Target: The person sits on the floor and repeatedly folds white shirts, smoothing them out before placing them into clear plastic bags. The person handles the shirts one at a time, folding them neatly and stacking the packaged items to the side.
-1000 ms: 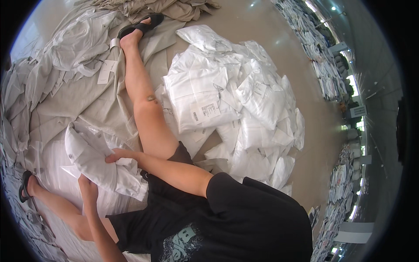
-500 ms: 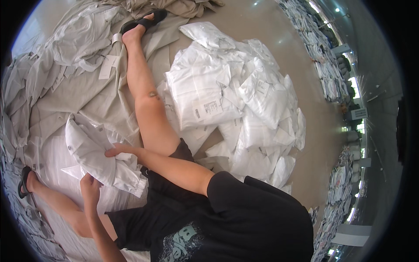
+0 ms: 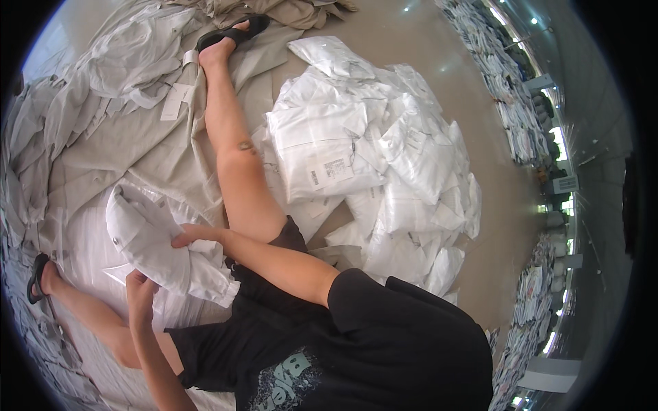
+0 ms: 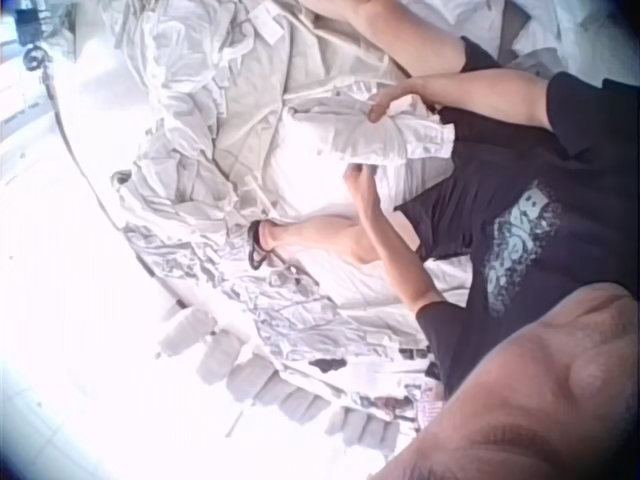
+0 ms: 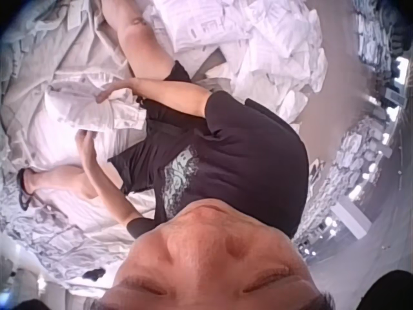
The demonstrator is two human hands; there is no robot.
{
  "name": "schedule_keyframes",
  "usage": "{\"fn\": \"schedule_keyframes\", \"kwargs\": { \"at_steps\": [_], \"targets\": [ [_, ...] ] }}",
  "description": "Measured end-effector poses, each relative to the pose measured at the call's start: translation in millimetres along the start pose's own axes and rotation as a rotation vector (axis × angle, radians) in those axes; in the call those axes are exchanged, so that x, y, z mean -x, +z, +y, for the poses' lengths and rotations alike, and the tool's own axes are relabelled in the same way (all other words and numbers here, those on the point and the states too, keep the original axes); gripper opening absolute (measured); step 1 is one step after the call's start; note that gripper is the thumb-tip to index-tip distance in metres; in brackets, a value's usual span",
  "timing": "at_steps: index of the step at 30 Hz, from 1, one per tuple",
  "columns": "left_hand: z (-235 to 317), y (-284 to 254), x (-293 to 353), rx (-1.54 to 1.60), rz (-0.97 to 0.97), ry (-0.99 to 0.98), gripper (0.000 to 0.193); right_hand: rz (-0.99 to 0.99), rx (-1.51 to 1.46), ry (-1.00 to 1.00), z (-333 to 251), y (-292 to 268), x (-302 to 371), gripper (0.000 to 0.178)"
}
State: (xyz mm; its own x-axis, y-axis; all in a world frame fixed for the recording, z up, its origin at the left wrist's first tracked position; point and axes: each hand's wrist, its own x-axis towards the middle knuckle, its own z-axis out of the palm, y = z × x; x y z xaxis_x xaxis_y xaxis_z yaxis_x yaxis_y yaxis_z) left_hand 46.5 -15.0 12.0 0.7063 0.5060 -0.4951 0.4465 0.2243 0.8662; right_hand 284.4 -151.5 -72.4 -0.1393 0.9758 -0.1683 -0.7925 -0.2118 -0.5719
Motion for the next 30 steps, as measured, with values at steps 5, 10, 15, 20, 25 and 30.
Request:
{"fn": "schedule_keyframes", "kwargs": {
  "at_steps": [5, 10, 15, 20, 25, 30],
  "targets": [
    [13, 5, 4, 0.382, -0.054, -0.159, 0.023, 0.010, -0.117, 0.098, -20, 18, 15, 0.077],
    [-12, 0, -3, 0.485, -0.087, -0.191, 0.042, -0.069, 0.049, 0.068, -10, -2, 5, 0.078],
    [-31, -1, 5, 0.612, -0.068, -0.246, 0.053, -0.048, 0.127, 0.066, -24, 19, 14, 0.067],
    [-35, 6, 16, 0.585, -0.061, -0.209, 0.055, -0.113, 0.204, 0.131, -15, 4, 7, 0.067],
    [-42, 5, 21, 0.608, -0.026, -0.194, 0.057, -0.141, 0.179, 0.135, -18, 11, 9, 0.069],
    [-63, 2, 19, 0.625, -0.014, -0.193, 0.059, -0.191, 0.244, 0.105, -3, -4, -2, 0.068]
  ]
}}
